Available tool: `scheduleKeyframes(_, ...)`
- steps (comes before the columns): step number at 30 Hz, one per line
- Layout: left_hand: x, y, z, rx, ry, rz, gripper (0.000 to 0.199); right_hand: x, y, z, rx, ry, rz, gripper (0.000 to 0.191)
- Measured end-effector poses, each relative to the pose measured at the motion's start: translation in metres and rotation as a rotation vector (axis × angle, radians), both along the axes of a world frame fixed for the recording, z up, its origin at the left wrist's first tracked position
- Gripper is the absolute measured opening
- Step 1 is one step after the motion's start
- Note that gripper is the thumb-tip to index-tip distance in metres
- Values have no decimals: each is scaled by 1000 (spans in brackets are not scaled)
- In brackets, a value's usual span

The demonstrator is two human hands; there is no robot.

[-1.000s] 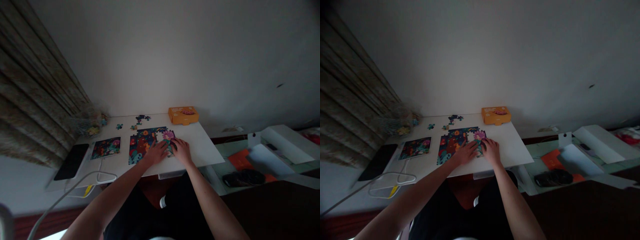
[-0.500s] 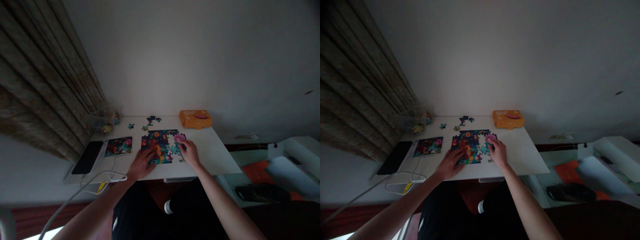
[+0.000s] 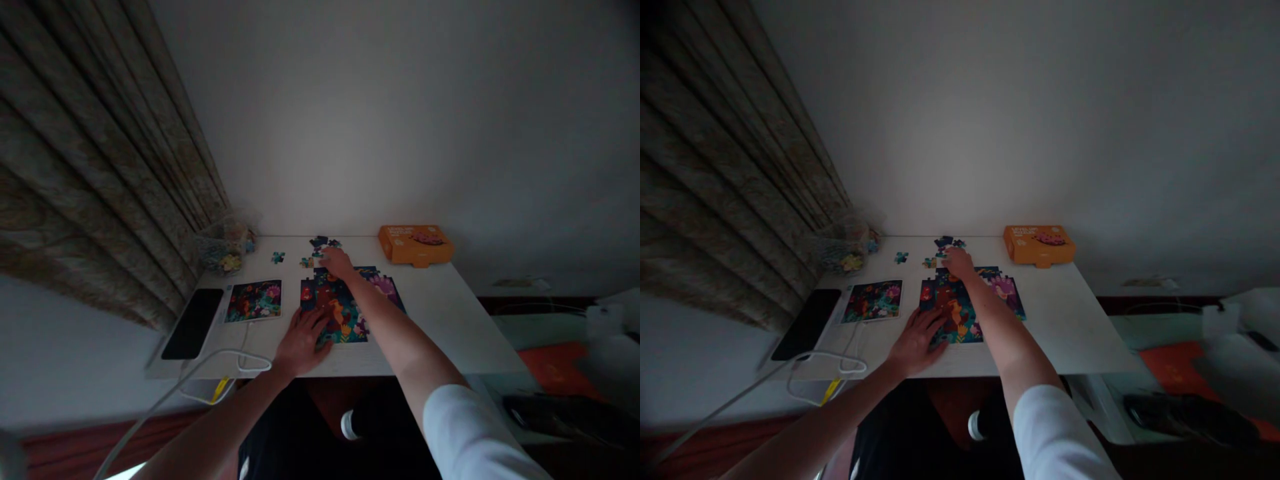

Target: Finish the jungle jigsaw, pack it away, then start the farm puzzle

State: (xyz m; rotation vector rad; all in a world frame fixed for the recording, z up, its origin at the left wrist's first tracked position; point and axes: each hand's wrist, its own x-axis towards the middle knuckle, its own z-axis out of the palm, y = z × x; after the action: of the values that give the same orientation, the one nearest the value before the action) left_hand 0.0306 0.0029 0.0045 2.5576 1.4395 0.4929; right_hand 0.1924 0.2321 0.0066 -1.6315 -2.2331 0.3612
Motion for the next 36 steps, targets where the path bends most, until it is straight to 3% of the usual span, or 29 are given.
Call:
scheduleKeyframes(6,0,0,2,-20,-11,9,52,-8,23,-3,-1,-36,52,30)
scheduleKeyframes(14,-1,1,2,-12,-21,7,49,-6,17,7,23,-50,156,32)
scheduleKeyframes(17,-1,2,2,-10,-21,4,47,8,11,16,35,-48,133,30)
scheduleKeyframes(20,-2,3,1,6,-13,1,47,41,-1,25,53,20,97,26)
scheduleKeyframes(23,-1,3,0,26,3,-5,47,87,-26,28,60,150,66,23)
scheduleKeyframes(28,0,4,0,26,32,0,46,153,-93,19,19,325,17,16)
scheduleKeyframes(31,1,4,0,24,46,-1,46,169,-134,14,19,382,61,16)
scheduleKeyframes(36,0,4,0,30,47,-3,48,170,-188,9,73,329,150,18)
